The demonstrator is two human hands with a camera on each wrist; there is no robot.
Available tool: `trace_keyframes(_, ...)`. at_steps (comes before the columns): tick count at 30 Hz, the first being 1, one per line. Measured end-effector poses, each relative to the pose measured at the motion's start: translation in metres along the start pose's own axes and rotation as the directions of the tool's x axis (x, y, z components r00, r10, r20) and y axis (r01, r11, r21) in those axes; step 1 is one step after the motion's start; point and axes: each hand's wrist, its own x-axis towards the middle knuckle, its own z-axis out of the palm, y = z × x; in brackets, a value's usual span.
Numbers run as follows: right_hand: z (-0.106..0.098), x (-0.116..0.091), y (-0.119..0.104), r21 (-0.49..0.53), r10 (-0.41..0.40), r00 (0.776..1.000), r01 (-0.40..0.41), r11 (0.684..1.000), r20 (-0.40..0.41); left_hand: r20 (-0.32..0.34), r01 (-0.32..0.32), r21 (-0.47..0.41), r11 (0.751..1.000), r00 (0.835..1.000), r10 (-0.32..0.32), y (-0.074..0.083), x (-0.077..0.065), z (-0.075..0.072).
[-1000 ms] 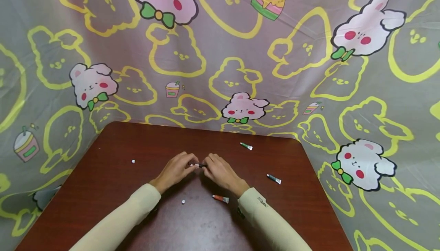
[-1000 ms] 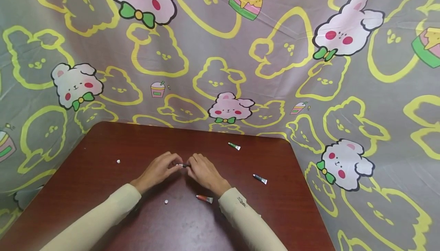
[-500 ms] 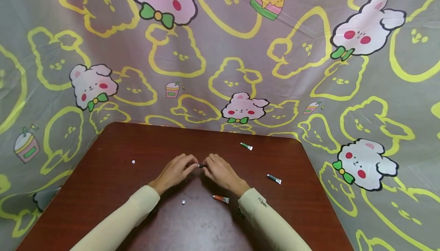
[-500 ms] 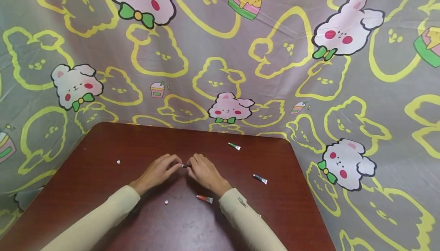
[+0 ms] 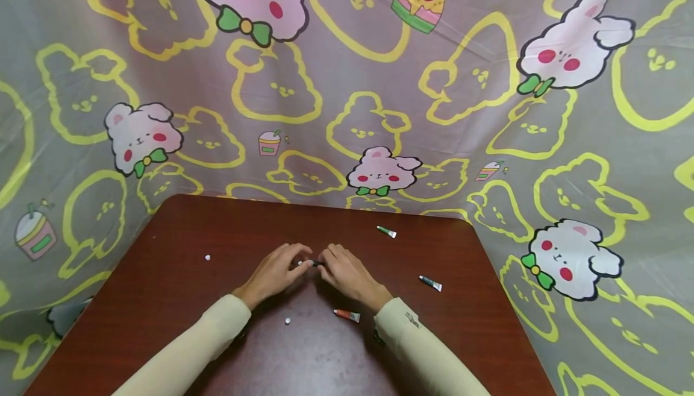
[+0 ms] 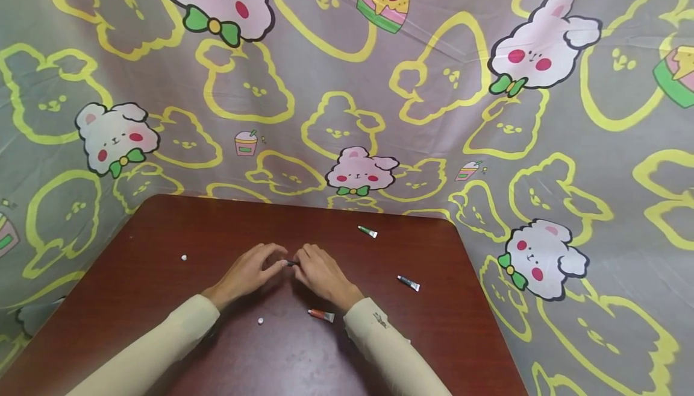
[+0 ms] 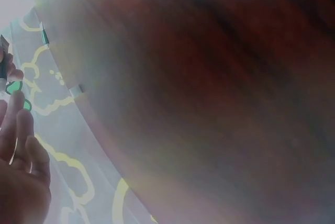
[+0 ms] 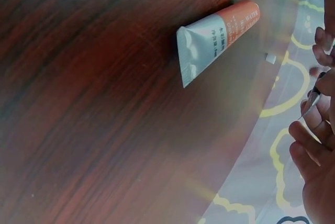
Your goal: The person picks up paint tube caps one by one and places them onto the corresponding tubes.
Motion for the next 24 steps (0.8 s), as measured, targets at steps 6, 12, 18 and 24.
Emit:
trace_keyframes(6, 0.0011, 0.0005, -0.0007, -0.005, -0.001, 1.000, 0.001, 1.000, 0.003, -0.006, -0.007, 0.023, 1.000, 1.000, 0.007, -0.0004, -0.0013, -0.0007)
trace_keyframes(12, 0.0011, 0.0005, -0.0011, 0.000, -0.001, 1.000, 0.001, 1.000, 0.008, 0.003, -0.035, 0.009, 0.999, 0.999, 0.035, -0.0004, -0.0008, -0.0010)
trace_keyframes(18, 0.0008, -0.0007, -0.0011, -0.013, -0.015, 1.000, 0.015, 1.000, -0.014, 0.002, -0.040, -0.007, 0.999, 0.999, 0.040, 0.0013, -0.0010, 0.0005)
trace_keyframes(24, 0.0013, -0.0012, -0.0011, -0.026, -0.017, 1.000, 0.016, 1.000, -0.014, 0.000, -0.002, 0.005, 1.000, 1.000, 0.002, 0.0027, -0.0018, 0.0018)
